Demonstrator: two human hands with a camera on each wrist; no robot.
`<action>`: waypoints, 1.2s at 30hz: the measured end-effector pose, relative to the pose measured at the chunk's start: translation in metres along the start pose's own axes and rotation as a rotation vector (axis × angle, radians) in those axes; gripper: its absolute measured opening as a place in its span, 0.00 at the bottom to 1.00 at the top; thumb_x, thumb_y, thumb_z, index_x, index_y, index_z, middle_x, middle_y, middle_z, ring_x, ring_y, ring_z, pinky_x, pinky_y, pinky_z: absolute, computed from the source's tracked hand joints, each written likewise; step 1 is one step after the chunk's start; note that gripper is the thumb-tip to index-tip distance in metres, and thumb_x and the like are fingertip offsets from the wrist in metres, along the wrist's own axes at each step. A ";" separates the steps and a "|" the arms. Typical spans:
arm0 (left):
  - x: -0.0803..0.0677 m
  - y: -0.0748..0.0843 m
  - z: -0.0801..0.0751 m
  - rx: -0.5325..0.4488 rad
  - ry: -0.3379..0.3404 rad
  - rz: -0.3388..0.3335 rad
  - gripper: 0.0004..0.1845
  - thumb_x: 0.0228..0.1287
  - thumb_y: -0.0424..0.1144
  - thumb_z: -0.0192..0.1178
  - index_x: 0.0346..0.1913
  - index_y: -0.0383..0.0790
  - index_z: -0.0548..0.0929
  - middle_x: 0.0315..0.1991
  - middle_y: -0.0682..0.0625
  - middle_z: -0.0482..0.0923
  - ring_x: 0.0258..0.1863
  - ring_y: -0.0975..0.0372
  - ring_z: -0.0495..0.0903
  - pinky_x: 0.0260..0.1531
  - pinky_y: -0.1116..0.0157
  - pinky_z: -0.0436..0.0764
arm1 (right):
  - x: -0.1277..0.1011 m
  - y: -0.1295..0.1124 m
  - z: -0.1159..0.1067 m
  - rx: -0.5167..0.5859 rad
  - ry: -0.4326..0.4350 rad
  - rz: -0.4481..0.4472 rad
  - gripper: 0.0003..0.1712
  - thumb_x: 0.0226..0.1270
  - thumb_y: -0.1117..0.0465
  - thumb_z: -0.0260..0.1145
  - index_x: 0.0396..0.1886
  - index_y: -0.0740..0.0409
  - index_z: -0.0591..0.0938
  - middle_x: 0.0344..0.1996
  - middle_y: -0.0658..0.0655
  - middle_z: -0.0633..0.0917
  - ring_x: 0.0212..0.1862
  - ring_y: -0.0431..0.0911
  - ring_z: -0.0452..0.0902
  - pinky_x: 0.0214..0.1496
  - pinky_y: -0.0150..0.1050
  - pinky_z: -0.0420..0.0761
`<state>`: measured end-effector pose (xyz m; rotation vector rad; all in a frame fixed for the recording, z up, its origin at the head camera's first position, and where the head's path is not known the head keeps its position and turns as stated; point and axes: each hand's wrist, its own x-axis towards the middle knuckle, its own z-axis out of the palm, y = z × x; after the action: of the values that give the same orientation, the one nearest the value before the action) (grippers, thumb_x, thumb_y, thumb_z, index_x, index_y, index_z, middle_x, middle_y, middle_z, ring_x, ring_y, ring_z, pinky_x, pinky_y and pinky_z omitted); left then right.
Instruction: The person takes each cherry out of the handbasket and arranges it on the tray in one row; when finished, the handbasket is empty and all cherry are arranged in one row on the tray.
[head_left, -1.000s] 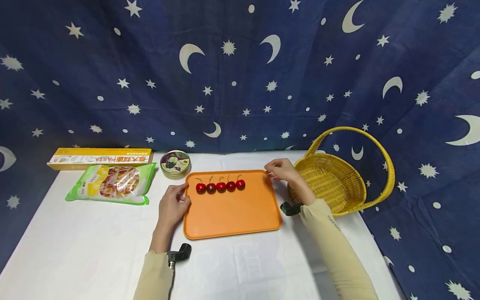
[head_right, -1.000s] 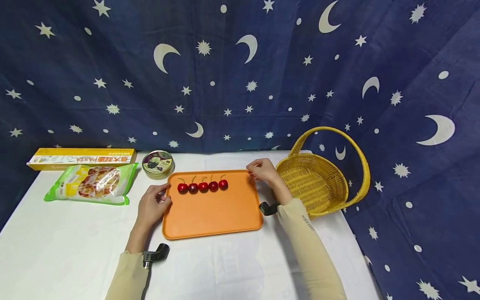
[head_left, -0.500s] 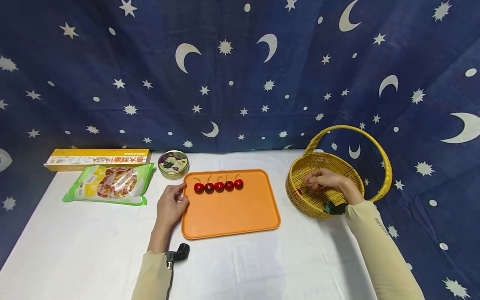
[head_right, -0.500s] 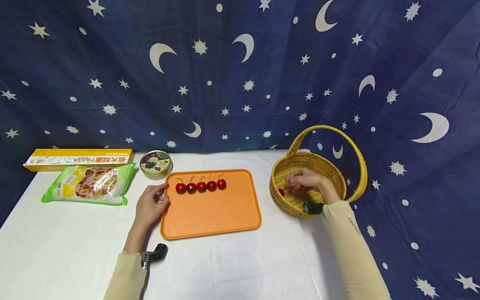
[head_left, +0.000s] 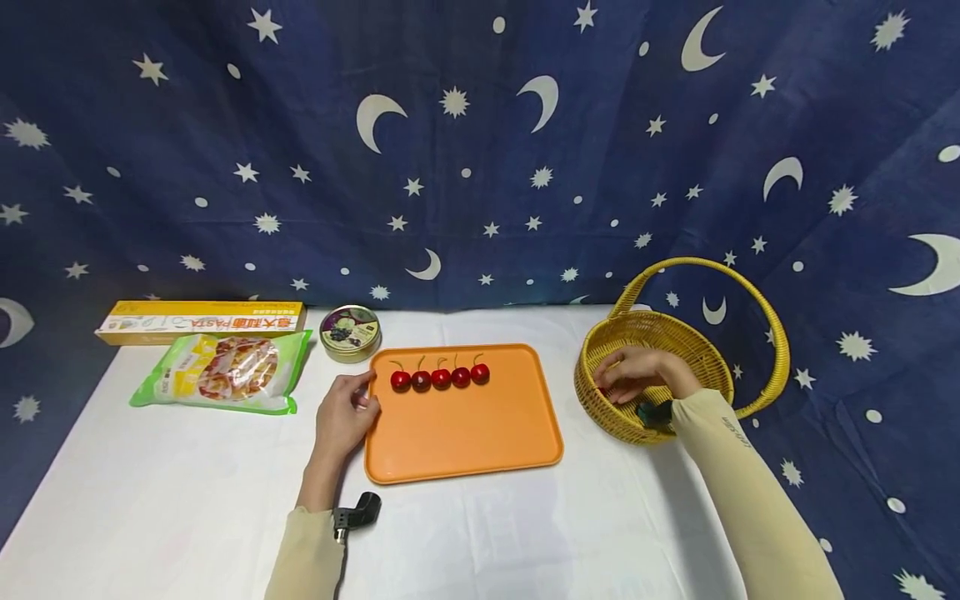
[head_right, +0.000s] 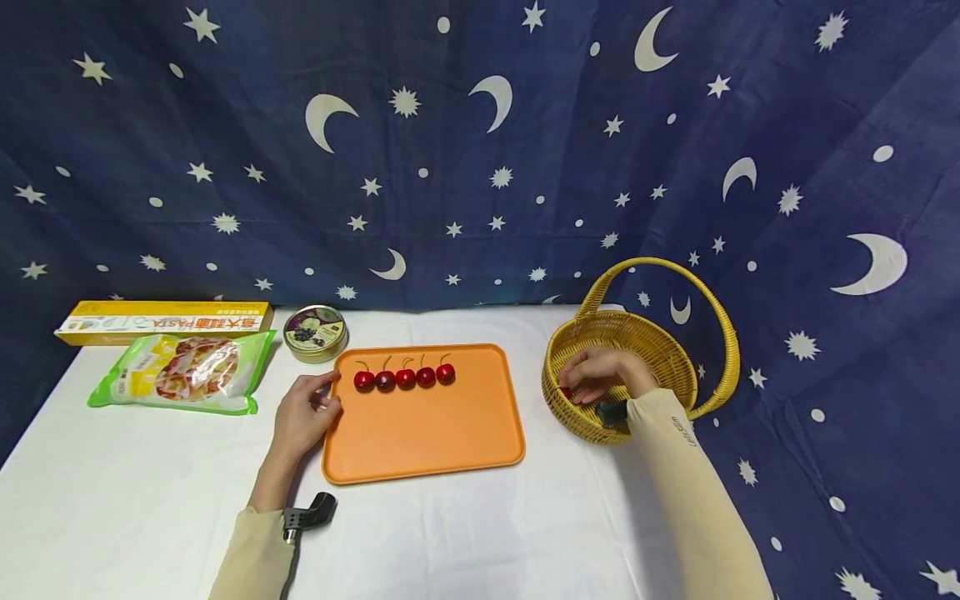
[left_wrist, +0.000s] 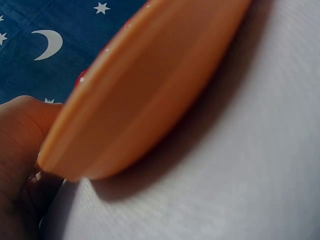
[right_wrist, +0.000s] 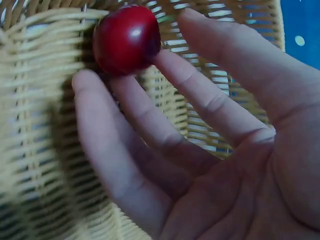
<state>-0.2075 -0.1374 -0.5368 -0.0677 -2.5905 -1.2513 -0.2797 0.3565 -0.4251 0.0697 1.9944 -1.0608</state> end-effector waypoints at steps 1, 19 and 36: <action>0.000 0.000 0.000 0.000 -0.003 -0.001 0.25 0.52 0.29 0.64 0.57 0.32 0.82 0.41 0.40 0.77 0.32 0.54 0.79 0.35 0.57 0.72 | 0.002 0.000 0.001 0.003 -0.004 -0.007 0.13 0.67 0.68 0.61 0.50 0.68 0.81 0.35 0.57 0.85 0.34 0.45 0.84 0.39 0.39 0.83; 0.000 -0.001 0.000 -0.006 0.000 0.001 0.25 0.52 0.29 0.63 0.57 0.32 0.82 0.41 0.40 0.77 0.32 0.53 0.78 0.35 0.57 0.72 | -0.023 -0.022 -0.003 0.027 0.190 -0.258 0.20 0.68 0.63 0.64 0.53 0.73 0.76 0.36 0.55 0.85 0.34 0.47 0.81 0.36 0.38 0.80; 0.000 0.000 0.001 0.002 -0.004 -0.002 0.25 0.53 0.29 0.64 0.57 0.32 0.82 0.42 0.40 0.77 0.32 0.53 0.78 0.35 0.56 0.72 | 0.024 -0.078 0.068 -0.079 0.357 -0.449 0.20 0.56 0.71 0.69 0.50 0.72 0.80 0.37 0.62 0.83 0.31 0.44 0.80 0.34 0.38 0.82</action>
<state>-0.2075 -0.1365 -0.5371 -0.0671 -2.5959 -1.2501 -0.2816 0.2513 -0.4103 -0.2606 2.4441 -1.3183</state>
